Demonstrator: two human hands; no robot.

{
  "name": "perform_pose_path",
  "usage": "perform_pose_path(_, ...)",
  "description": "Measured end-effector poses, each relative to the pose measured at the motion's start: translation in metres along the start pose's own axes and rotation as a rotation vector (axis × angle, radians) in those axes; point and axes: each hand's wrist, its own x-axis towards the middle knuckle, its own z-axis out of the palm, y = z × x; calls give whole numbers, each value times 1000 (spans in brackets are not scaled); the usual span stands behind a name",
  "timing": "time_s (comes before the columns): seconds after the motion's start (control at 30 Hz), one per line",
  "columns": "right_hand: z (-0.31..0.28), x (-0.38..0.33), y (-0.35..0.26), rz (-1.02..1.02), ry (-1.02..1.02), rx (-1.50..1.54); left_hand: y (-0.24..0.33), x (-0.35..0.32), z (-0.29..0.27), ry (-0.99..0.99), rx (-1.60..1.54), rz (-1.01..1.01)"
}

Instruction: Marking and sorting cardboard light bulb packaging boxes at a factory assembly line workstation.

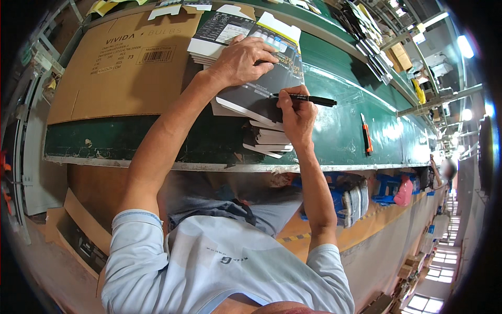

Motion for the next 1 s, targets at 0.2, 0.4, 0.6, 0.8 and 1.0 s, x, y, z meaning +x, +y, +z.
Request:
perform_pose_path(0.2, 2, -1, 3, 16, 20, 36, -1, -1, 1, 11, -5, 4)
perform_pose_path(0.4, 0, -5, 4, -19, -8, 93, 0, 0, 1, 12, -5, 3)
perform_pose_path(0.6, 1, -4, -4, 23, -27, 62, 0, 0, 1, 2, -8, -6)
perform_pose_path(0.8, 1, -3, -6, 7, -31, 32, -1, -1, 3, 15, 10, 7)
perform_pose_path(1.0, 1, -4, -5, 9, -42, 13, 0, -1, 2, 4, 9, -5)
